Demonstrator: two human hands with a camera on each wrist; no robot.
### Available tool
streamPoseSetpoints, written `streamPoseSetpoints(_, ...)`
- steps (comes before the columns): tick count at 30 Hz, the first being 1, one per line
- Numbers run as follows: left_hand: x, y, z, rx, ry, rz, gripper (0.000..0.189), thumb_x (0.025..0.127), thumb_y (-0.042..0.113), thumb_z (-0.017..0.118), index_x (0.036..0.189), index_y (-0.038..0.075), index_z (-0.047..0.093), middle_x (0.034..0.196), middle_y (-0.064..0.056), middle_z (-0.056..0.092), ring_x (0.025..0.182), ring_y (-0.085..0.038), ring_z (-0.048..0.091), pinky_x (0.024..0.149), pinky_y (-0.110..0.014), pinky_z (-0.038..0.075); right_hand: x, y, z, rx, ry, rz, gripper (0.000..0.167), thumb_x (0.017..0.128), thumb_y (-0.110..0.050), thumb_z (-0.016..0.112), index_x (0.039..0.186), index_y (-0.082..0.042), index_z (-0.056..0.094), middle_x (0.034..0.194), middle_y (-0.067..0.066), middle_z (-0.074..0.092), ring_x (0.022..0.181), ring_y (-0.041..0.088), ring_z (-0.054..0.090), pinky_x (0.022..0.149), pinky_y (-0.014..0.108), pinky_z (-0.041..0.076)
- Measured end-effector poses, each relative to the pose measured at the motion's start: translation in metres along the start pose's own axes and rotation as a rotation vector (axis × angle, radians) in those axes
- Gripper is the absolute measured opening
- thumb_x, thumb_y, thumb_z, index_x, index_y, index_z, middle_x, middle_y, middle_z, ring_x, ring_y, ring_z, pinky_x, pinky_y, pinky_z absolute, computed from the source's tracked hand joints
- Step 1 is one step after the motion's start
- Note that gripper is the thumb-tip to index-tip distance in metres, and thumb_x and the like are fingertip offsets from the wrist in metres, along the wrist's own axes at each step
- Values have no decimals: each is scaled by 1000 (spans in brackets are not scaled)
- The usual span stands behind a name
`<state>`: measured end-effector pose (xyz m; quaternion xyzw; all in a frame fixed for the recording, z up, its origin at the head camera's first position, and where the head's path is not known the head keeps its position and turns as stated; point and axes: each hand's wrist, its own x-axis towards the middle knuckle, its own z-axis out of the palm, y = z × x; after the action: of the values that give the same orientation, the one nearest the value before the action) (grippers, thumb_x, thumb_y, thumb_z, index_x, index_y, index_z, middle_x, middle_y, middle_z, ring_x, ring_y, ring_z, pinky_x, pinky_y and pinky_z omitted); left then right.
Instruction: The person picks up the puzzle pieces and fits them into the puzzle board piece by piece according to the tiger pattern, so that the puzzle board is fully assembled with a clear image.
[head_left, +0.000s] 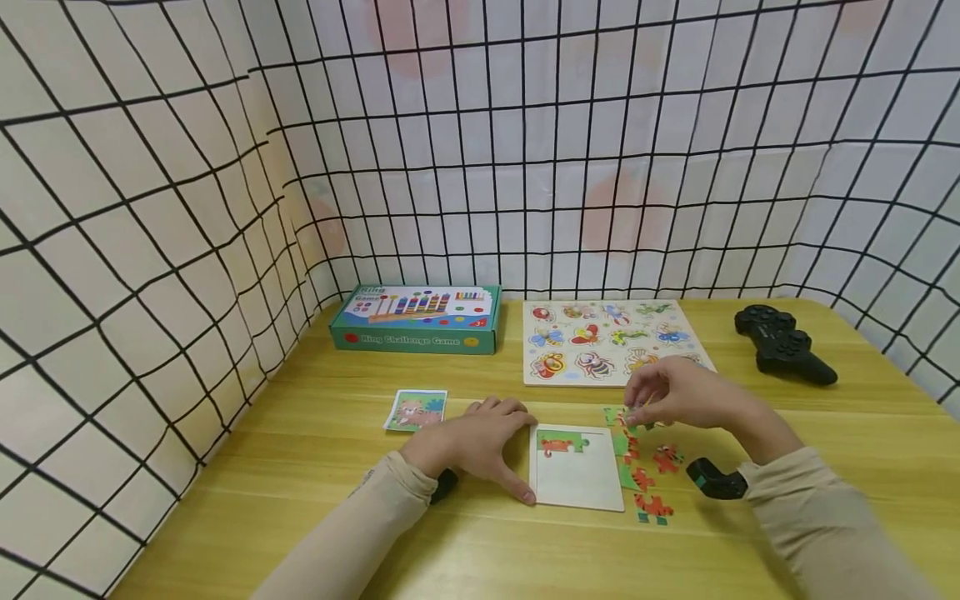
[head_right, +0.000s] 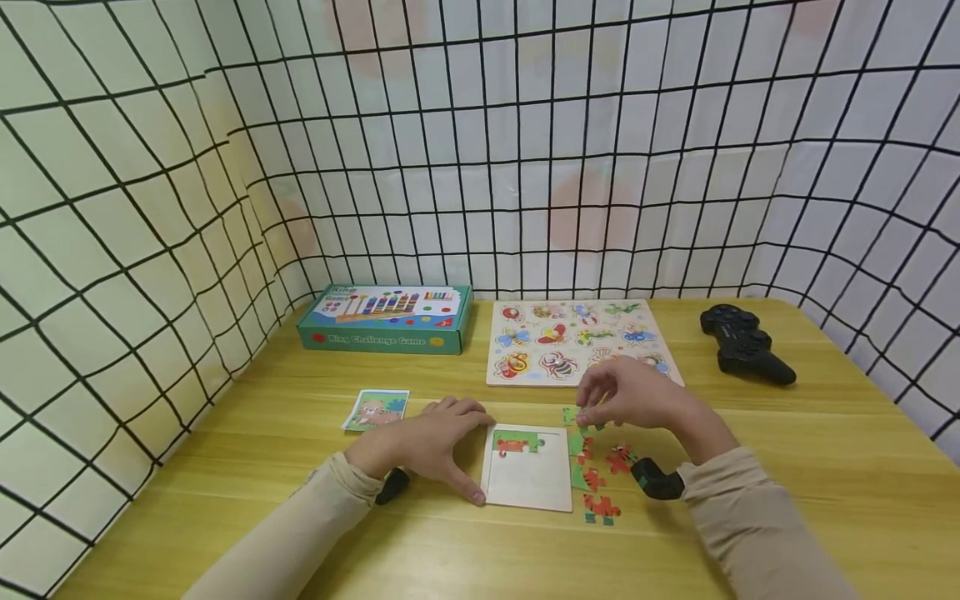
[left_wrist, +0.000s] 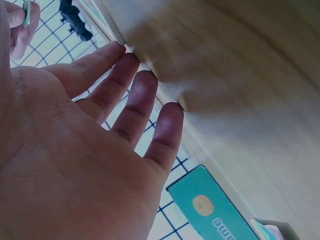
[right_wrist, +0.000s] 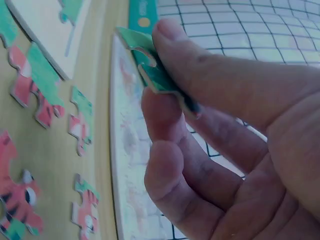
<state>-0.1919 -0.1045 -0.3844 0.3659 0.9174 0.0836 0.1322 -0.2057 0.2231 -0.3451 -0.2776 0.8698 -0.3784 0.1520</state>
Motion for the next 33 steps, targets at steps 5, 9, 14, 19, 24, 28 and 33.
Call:
streamPoseSetpoints(5, -1, 0, 0, -6, 0, -7, 103, 69, 76, 76, 148, 18, 46, 144, 5, 42, 126, -18, 38, 113, -47, 28, 8, -1, 11, 18, 10, 41, 24, 89, -18, 79, 106, -1, 76, 91, 4, 70, 76, 23, 67, 62, 38, 57)
streamPoseSetpoints(9, 0, 0, 0, -7, 0, -8, 103, 68, 77, 76, 148, 18, 46, 144, 5, 42, 126, -18, 37, 114, -48, 27, 12, -1, 19, 16, 29, 52, 17, 90, -20, 78, 98, -5, 77, 88, 2, 73, 77, 22, 67, 64, 37, 55)
streamPoseSetpoints(14, 0, 0, 0, -7, -1, -12, 103, 68, 76, 76, 148, 18, 46, 144, 5, 42, 126, -18, 37, 113, -47, 28, 17, -2, 27, 48, 50, 76, 18, 87, -19, 81, 95, -5, 73, 83, 3, 71, 73, 22, 66, 60, 37, 54)
streamPoseSetpoints(19, -1, 0, -1, -8, -1, -10, 104, 68, 76, 77, 149, 17, 46, 144, 5, 42, 127, -18, 37, 113, -48, 28, 20, -5, 36, 125, 66, 157, 26, 82, -17, 86, 95, -3, 69, 81, 6, 69, 70, 23, 67, 61, 39, 57)
streamPoseSetpoints(24, -1, 0, -1, -8, 0, -4, 104, 69, 75, 77, 149, 17, 45, 145, 4, 42, 126, -17, 37, 113, -47, 28, 22, -7, 44, 210, 39, 211, 21, 87, -13, 80, 99, 1, 70, 80, 9, 71, 71, 27, 71, 61, 40, 58)
streamPoseSetpoints(28, 0, 0, -1, -9, 0, -1, 103, 69, 76, 76, 149, 17, 46, 144, 4, 42, 125, -17, 37, 112, -46, 29, 23, -6, 47, 209, 27, 237, 18, 88, -13, 79, 98, -1, 70, 77, 11, 72, 69, 26, 70, 60, 39, 58)
streamPoseSetpoints(33, 1, -1, 0, -10, -4, -3, 103, 69, 75, 76, 148, 18, 46, 143, 5, 42, 125, -18, 37, 112, -45, 29, 23, -5, 51, 109, 49, 251, 17, 87, -15, 81, 94, -3, 72, 74, 7, 71, 63, 21, 66, 56, 36, 56)
